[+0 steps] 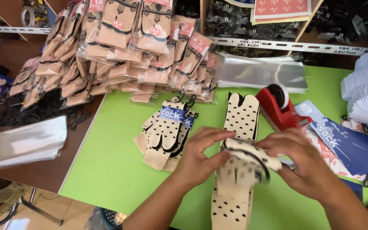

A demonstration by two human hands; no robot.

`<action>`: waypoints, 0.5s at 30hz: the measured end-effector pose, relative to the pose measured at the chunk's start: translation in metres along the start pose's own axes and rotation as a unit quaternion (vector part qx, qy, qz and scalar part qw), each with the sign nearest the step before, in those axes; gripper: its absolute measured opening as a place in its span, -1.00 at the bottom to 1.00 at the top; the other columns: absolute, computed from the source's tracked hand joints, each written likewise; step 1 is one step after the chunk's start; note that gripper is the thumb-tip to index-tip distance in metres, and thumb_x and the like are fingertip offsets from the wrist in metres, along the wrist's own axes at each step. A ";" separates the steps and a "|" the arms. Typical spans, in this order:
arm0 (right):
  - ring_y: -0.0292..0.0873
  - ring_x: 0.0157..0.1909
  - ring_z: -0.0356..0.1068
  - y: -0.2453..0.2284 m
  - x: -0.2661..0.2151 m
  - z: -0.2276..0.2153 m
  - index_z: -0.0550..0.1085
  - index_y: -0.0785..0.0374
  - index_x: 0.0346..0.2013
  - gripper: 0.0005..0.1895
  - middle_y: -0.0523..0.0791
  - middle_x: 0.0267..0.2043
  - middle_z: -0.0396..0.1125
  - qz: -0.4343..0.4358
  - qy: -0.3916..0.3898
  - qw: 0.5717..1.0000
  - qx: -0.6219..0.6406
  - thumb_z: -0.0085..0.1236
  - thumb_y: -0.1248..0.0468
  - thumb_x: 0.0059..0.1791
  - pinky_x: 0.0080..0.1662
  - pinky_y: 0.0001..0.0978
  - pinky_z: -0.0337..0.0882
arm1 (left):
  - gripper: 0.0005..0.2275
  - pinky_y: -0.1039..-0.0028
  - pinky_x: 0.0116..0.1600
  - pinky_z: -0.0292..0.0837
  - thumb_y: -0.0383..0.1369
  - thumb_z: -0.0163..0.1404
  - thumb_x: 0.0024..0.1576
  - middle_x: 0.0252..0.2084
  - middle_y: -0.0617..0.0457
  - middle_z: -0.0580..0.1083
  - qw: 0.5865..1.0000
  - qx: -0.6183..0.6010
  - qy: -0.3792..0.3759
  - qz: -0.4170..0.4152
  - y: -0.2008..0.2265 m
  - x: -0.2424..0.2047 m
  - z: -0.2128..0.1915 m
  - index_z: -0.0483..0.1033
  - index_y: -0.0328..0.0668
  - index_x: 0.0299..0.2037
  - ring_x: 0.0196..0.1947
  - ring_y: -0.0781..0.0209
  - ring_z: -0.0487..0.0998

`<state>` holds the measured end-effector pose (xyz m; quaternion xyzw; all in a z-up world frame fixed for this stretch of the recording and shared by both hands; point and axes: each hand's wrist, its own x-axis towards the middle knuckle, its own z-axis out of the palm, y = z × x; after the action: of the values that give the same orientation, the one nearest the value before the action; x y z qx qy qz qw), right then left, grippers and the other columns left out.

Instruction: Labeling pairs of socks by wrapping a paper band around them and securing it with tape.

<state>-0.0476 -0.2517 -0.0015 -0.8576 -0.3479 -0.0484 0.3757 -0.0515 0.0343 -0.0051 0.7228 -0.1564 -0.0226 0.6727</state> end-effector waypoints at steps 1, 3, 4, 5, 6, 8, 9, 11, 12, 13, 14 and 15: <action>-0.08 0.16 0.41 -0.005 0.004 -0.004 0.41 -0.03 -0.03 -0.72 -0.20 0.09 0.47 -0.102 0.056 0.987 -0.108 0.16 0.25 -0.02 0.14 -0.14 0.30 | -0.64 0.31 0.15 0.37 -0.34 0.21 0.11 0.07 0.10 0.57 0.982 0.118 0.037 0.142 0.002 0.002 -0.001 0.53 0.12 0.13 0.05 0.18 0.53; -0.08 0.15 0.42 -0.003 0.003 0.000 0.41 -0.16 -0.11 -0.76 -0.30 0.07 0.49 -0.202 0.113 0.949 -0.216 0.23 0.23 -0.01 0.16 -0.10 0.26 | -0.70 0.38 0.07 0.32 -0.35 0.21 0.15 0.07 0.21 0.60 0.928 0.233 0.070 0.281 -0.003 0.006 -0.004 0.55 0.15 0.09 0.00 0.22 0.54; -0.06 0.14 0.41 0.003 -0.003 0.009 0.39 -0.11 -0.07 -0.70 -0.27 0.08 0.47 -0.236 0.104 0.931 -0.257 0.25 0.27 -0.02 0.13 -0.08 0.27 | -0.71 0.34 -0.01 0.44 -0.44 0.18 0.19 0.10 0.06 0.54 0.897 0.275 0.052 0.343 -0.011 0.007 -0.005 0.53 0.04 0.10 0.00 0.12 0.56; -0.04 0.14 0.39 0.010 -0.010 0.018 0.37 -0.06 -0.03 -0.65 -0.24 0.09 0.45 -0.270 0.094 0.911 -0.298 0.26 0.31 -0.03 0.11 -0.06 0.27 | -0.72 0.29 -0.09 0.56 -0.54 0.14 0.22 0.12 -0.08 0.47 0.859 0.314 0.032 0.402 -0.020 0.007 -0.007 0.50 -0.06 0.11 0.00 0.02 0.57; -0.04 0.14 0.39 0.023 -0.026 0.032 0.37 -0.06 -0.03 -0.65 -0.24 0.09 0.45 -0.269 0.094 0.911 -0.298 0.26 0.31 -0.03 0.11 -0.06 0.27 | -0.72 0.29 -0.09 0.56 -0.54 0.14 0.22 0.12 -0.08 0.47 0.860 0.314 0.031 0.402 -0.032 0.000 -0.006 0.50 -0.06 0.11 0.00 0.02 0.57; -0.09 0.32 0.31 0.047 -0.058 0.060 0.39 -0.07 0.18 -0.29 -0.18 0.33 0.32 -0.192 -0.047 0.937 -0.287 0.36 0.32 -0.24 0.28 0.04 0.23 | -0.73 0.19 -0.07 0.74 -0.54 0.20 0.18 0.00 -0.27 0.55 0.847 0.374 -0.101 0.364 -0.057 -0.013 -0.003 0.55 -0.27 0.07 -0.08 -0.22 0.65; -0.09 0.32 0.31 0.043 -0.058 0.055 0.39 -0.07 0.18 -0.29 -0.18 0.33 0.32 -0.190 -0.048 0.938 -0.286 0.36 0.32 -0.24 0.28 0.04 0.23 | -0.73 0.19 -0.07 0.74 -0.54 0.20 0.18 0.00 -0.27 0.55 0.848 0.372 -0.103 0.363 -0.059 -0.016 -0.005 0.55 -0.27 0.07 -0.08 -0.22 0.65; -0.23 -0.03 0.51 0.036 -0.060 0.045 0.48 -0.15 0.04 -0.50 -0.33 0.21 0.44 -0.084 -0.019 0.981 -0.176 0.29 0.31 -0.16 0.08 -0.28 0.52 | -0.66 0.21 -0.25 0.69 -0.67 0.06 0.11 0.15 -0.25 0.49 0.876 0.358 -0.189 0.261 -0.066 -0.024 -0.008 0.55 -0.25 0.09 0.02 -0.27 0.55; -0.23 -0.03 0.51 0.037 -0.058 0.037 0.48 -0.15 0.04 -0.50 -0.33 0.21 0.44 -0.081 -0.022 0.981 -0.172 0.29 0.31 -0.16 0.08 -0.28 0.52 | -0.66 0.21 -0.25 0.69 -0.67 0.06 0.11 0.15 -0.25 0.49 0.878 0.356 -0.191 0.256 -0.060 -0.023 -0.009 0.55 -0.25 0.09 0.02 -0.27 0.55; -0.16 0.12 0.43 0.038 -0.056 0.028 0.52 -0.16 -0.02 -0.57 -0.31 0.23 0.42 -0.084 -0.041 0.972 -0.216 0.29 0.24 -0.17 0.17 -0.07 0.40 | -0.68 0.22 -0.20 0.68 -0.62 0.03 0.11 0.16 -0.20 0.45 0.889 0.336 -0.198 0.239 -0.055 -0.022 -0.010 0.57 -0.28 0.08 -0.01 -0.14 0.58; -0.08 0.27 0.35 0.040 -0.051 0.018 0.56 -0.16 -0.08 -0.63 -0.29 0.25 0.39 -0.089 -0.057 0.959 -0.263 0.30 0.17 -0.18 0.26 0.14 0.28 | -0.69 0.23 -0.15 0.67 -0.58 0.01 0.11 0.17 -0.16 0.41 0.898 0.318 -0.204 0.226 -0.048 -0.017 -0.012 0.58 -0.31 0.07 -0.04 -0.01 0.60; -0.08 0.27 0.35 0.030 -0.043 0.015 0.56 -0.16 -0.08 -0.63 -0.29 0.25 0.39 -0.089 -0.057 0.959 -0.263 0.30 0.17 -0.18 0.26 0.14 0.28 | -0.69 0.23 -0.15 0.67 -0.58 0.01 0.11 0.17 -0.16 0.41 0.898 0.318 -0.204 0.226 -0.043 -0.018 -0.010 0.58 -0.31 0.07 -0.04 -0.01 0.60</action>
<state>-0.0632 -0.2798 -0.0454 -0.8929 -0.4191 -0.1222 0.1104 -0.0580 0.0508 -0.0499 0.8230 -0.4479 0.0342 0.3478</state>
